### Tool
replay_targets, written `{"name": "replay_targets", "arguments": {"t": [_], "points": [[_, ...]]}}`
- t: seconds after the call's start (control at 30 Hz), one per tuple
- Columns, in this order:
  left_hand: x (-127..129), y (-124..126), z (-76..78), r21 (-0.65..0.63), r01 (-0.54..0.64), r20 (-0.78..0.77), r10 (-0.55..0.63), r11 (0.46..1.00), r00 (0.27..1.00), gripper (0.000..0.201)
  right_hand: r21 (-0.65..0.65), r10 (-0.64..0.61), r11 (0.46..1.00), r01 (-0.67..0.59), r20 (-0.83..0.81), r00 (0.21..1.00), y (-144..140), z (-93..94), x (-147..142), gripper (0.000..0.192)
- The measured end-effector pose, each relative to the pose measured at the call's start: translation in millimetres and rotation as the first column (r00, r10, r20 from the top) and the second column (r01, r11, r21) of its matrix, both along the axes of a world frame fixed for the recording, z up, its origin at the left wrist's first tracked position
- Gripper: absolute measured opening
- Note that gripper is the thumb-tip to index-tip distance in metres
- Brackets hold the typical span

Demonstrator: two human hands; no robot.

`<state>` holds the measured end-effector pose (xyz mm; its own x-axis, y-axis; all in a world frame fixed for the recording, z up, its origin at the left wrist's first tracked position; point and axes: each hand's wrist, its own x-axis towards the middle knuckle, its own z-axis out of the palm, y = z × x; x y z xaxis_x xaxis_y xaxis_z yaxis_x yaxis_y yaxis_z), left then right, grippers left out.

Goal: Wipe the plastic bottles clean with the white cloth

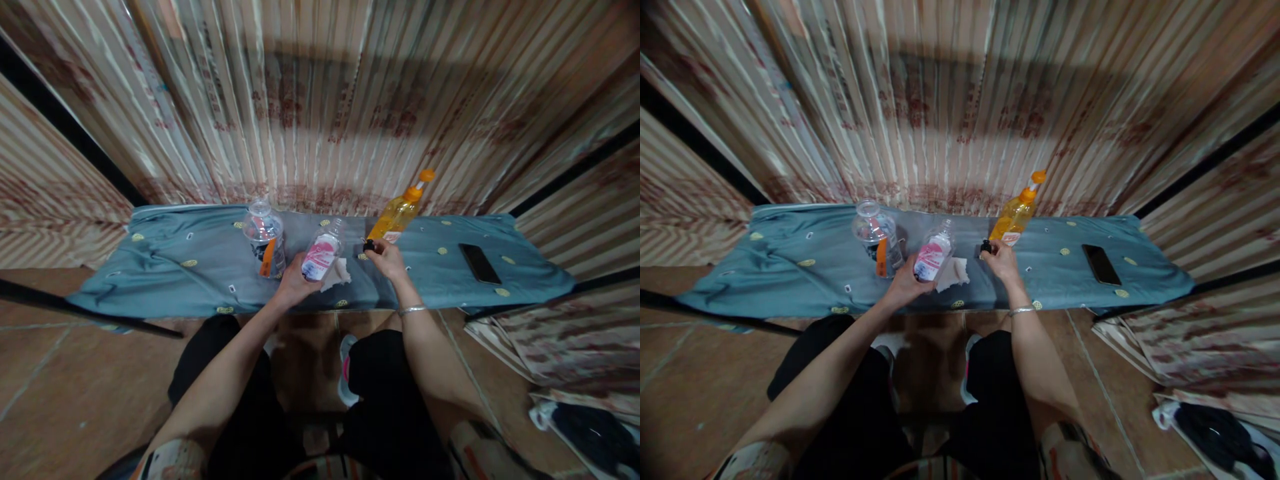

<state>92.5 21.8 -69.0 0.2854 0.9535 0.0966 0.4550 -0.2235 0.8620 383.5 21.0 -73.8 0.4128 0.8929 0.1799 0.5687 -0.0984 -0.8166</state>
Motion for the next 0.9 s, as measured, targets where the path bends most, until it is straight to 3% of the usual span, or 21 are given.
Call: {"name": "replay_targets", "arguments": {"t": [0.07,0.17,0.33,0.57,0.73,0.9], "points": [[0.3,-0.4,1.1,-0.003,0.003,0.010,-0.002,1.000,1.000,0.067,-0.115,0.018,0.993,-0.001,0.144,0.989,-4.1,-6.4,8.1,0.020],[1.2,-0.7,2.3,-0.007,0.001,0.030,-0.001,1.000,1.000,0.066,-0.257,0.070,0.966,0.017,0.324,0.943,-9.0,-13.8,18.2,0.024],[3.1,-1.4,3.6,-0.021,-0.001,0.057,0.002,1.000,0.998,0.065,-0.369,0.124,0.928,0.047,0.427,0.896,-15.7,-19.7,30.3,0.030],[7.1,-2.0,2.3,-0.051,-0.009,0.106,0.015,0.999,0.994,0.066,-0.385,0.123,0.921,0.058,0.428,0.895,-19.5,-20.6,40.4,0.023],[11.3,-0.8,-0.5,-0.076,-0.014,0.149,0.025,0.997,0.989,0.067,-0.377,0.081,0.921,0.096,0.428,0.900,-26.0,-18.2,44.3,0.038],[16.4,2.2,-2.9,-0.088,-0.017,0.187,0.034,0.996,0.982,0.066,-0.143,-0.061,0.982,0.127,0.398,0.915,-33.6,-7.3,35.2,0.046]]}}
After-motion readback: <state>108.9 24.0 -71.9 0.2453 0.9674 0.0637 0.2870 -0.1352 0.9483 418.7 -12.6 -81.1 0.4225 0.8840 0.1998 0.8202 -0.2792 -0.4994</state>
